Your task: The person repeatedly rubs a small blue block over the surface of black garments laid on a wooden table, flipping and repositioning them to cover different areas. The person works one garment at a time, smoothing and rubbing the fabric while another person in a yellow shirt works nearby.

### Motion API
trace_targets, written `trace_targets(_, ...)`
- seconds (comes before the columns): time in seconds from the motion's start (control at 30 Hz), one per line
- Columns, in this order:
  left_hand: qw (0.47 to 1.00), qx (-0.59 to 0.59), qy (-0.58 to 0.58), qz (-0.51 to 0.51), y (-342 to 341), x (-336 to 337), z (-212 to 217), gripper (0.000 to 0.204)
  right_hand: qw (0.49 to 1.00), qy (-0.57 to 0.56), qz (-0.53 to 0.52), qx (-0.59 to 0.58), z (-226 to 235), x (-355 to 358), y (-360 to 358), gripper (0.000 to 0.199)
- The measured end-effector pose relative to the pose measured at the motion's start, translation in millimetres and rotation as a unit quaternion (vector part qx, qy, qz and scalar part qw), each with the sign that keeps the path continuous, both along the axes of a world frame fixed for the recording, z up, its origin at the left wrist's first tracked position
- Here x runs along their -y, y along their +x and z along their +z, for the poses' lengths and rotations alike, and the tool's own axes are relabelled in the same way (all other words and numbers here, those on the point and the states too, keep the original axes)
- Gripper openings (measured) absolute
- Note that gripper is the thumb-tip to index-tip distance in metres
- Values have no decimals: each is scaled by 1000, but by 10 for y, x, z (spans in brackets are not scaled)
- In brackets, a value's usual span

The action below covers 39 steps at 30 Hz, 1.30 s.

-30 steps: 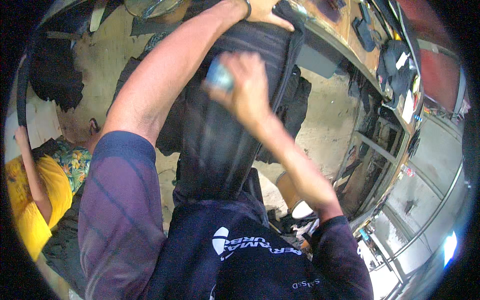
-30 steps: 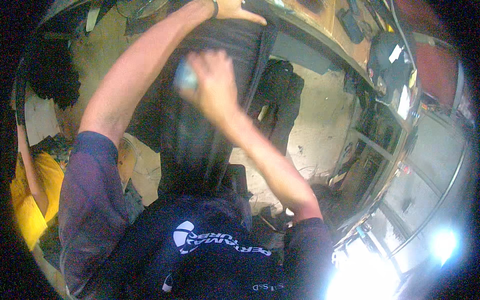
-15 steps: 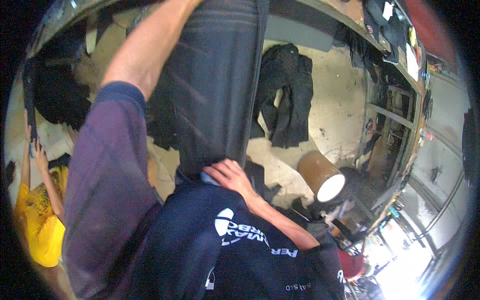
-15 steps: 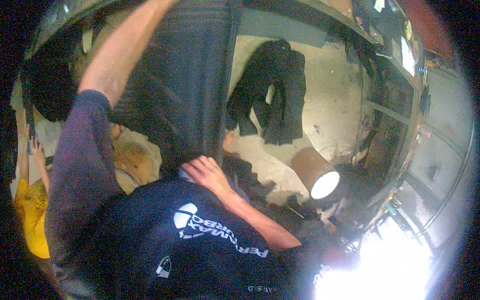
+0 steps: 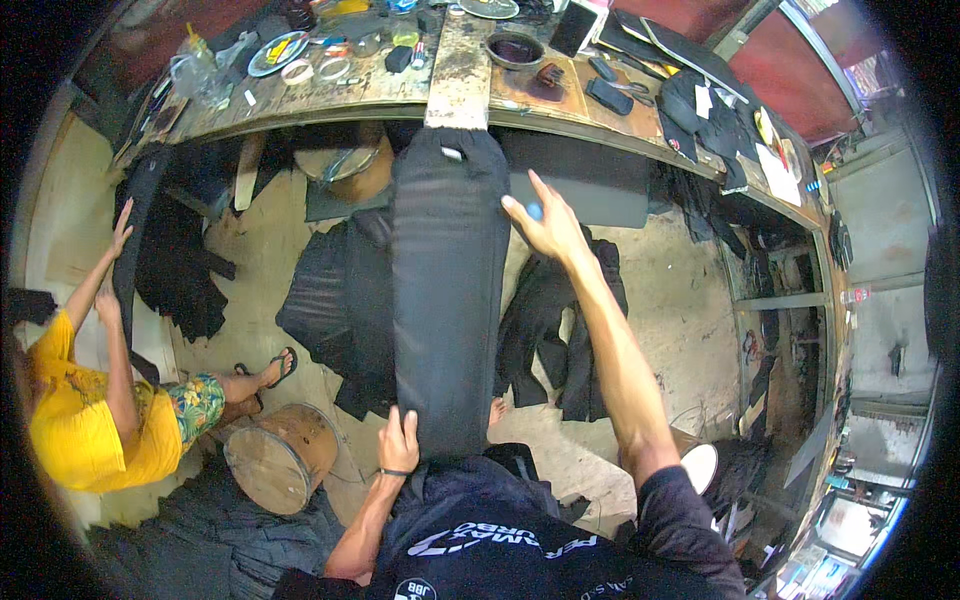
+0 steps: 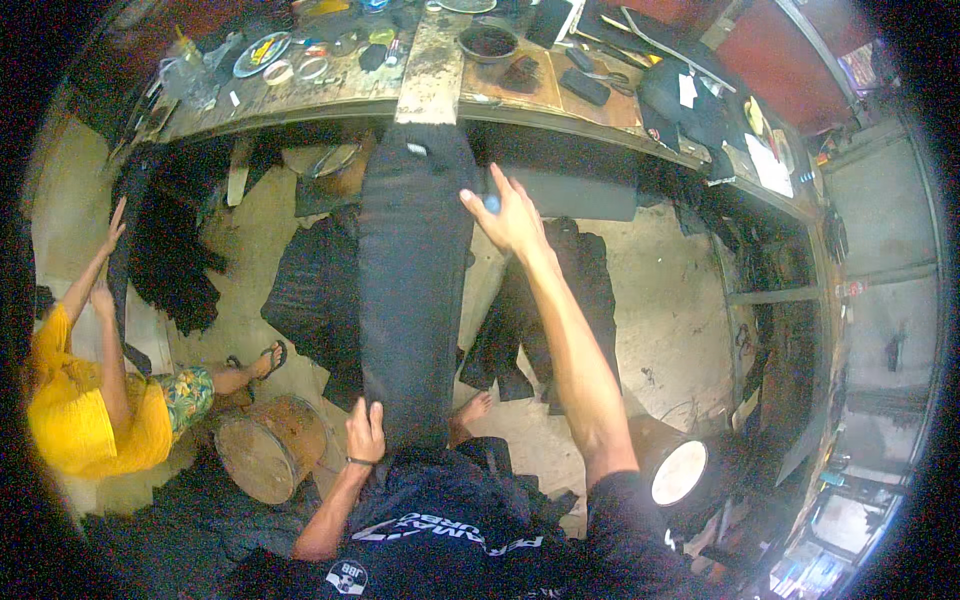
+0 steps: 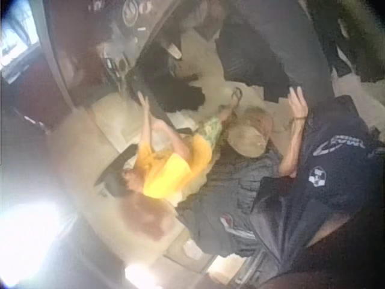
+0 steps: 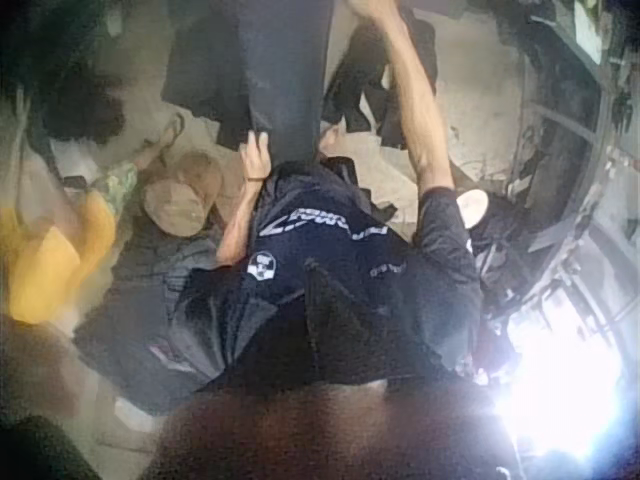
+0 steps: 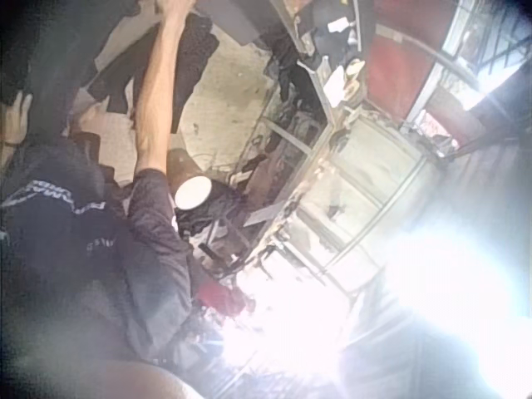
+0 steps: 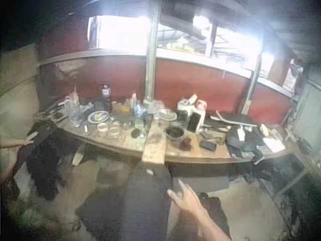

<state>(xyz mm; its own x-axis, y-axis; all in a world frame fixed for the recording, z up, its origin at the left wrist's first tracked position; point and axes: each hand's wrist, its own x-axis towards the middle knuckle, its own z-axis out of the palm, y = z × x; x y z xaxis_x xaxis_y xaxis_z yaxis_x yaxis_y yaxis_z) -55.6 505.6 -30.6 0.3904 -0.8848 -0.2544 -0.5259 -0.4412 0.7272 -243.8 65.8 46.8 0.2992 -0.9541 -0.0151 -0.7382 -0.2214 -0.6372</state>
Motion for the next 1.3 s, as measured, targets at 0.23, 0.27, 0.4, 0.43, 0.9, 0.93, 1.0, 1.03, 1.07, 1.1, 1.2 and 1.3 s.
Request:
trace_targets(0.23, 997, 33, 48, 47, 103, -744, -50, 32, 988, 81, 102, -84, -225, -501, 364, 98)
trace_targets(0.27, 998, 26, 37, 39, 159, -782, -105, 32, 972, 130, 154, -123, -242, -589, 359, 92)
trace_targets(0.4, 998, 60, 4, -21, 622, -280, -128, 30, 995, 82, 49, 18, -236, -622, 270, 72)
trace_targets(0.43, 995, 15, -96, 15, 779, 99, -83, 29, 997, 68, 10, 44, -216, -541, 252, 70)
trace_targets(0.9, 981, 177, -41, 70, 718, 3785, -279, 67, 971, 100, 41, -212, -134, -310, 294, 45)
trace_targets(0.93, 987, 148, -15, 60, 690, 3647, -228, 67, 977, 46, 47, -204, -102, -501, 286, 43)
trace_targets(1.0, 989, 126, -38, 64, 602, 3290, -113, 66, 974, 17, 31, -225, -21, -945, 290, 38)
trace_targets(1.03, 994, 83, 36, 66, 537, 3006, -70, 62, 967, 38, 16, -251, 23, -1182, 308, 39)
trace_targets(1.07, 994, 53, 58, 76, 502, 2700, -42, 59, 966, 56, 8, -253, 68, -1422, 339, 38)
trace_targets(1.1, 996, 39, -10, 74, 478, 2345, -22, 54, 957, 107, -10, -270, 109, -1657, 382, 34)
trace_targets(1.2, 997, 73, 14, -5, 662, 1401, -8, 47, 955, 199, 89, -204, 206, -2245, 564, 28)
trace_targets(1.3, 980, -118, -43, 156, 823, 1158, 64, 62, 961, 209, 175, -44, 254, -2528, 748, 37)
